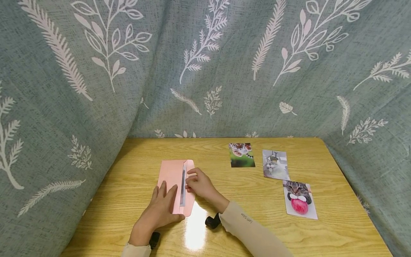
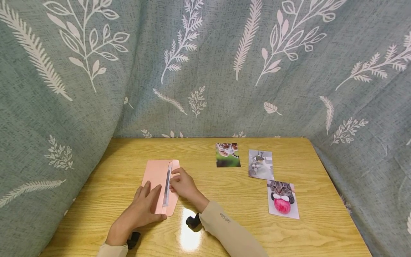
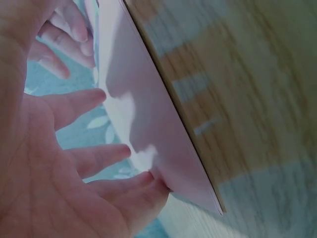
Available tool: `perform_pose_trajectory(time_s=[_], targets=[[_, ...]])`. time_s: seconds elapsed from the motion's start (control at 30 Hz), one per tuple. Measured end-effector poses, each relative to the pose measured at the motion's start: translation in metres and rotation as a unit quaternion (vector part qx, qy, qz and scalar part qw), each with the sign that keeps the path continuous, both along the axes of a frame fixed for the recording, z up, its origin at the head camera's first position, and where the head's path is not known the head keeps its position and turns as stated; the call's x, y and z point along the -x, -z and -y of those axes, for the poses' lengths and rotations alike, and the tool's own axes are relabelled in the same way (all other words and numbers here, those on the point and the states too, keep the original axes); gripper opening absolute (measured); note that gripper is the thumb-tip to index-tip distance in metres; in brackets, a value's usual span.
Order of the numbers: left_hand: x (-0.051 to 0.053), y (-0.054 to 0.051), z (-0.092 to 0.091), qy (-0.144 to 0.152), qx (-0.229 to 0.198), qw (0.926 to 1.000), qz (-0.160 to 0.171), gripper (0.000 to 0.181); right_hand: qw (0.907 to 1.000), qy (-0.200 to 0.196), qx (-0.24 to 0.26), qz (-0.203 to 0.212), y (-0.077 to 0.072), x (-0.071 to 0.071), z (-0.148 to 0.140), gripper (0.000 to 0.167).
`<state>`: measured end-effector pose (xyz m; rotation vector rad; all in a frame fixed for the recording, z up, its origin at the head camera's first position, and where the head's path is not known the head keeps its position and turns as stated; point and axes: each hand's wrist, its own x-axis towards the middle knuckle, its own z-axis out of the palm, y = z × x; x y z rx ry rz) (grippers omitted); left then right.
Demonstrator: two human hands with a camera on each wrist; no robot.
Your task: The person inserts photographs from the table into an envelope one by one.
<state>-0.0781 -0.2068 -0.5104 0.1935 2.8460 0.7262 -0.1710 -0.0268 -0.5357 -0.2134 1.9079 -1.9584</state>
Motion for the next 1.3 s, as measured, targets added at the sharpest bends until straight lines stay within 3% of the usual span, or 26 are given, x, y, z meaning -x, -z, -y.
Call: perform_pose_trajectory(time_s=[0.6,0.97,1.1,1.3], targets=[[0.001,0.002,0.001,0.004,0.001,1.0000,0.009,0.108,0.9994,-0.007,-0.017,-0.029,0.003,-0.004,0.005,0.029],[0.001,0.001,0.001,0.005,-0.002,1.0000,0.007,0.109,0.9989,-0.014,-0.035,-0.026,0.002,-0.001,-0.006,0.027],[0.000,0.000,0.001,0.001,-0.006,0.9999,0.016,0.109,0.9969,-0.016,-0.060,-0.048,-0.001,0.003,-0.017,0.027],[0.000,0.000,0.001,-0.004,-0.011,0.9996,0.024,0.109,0.9869,-0.009,-0.111,-0.117,-0.006,0.016,-0.044,0.027]])
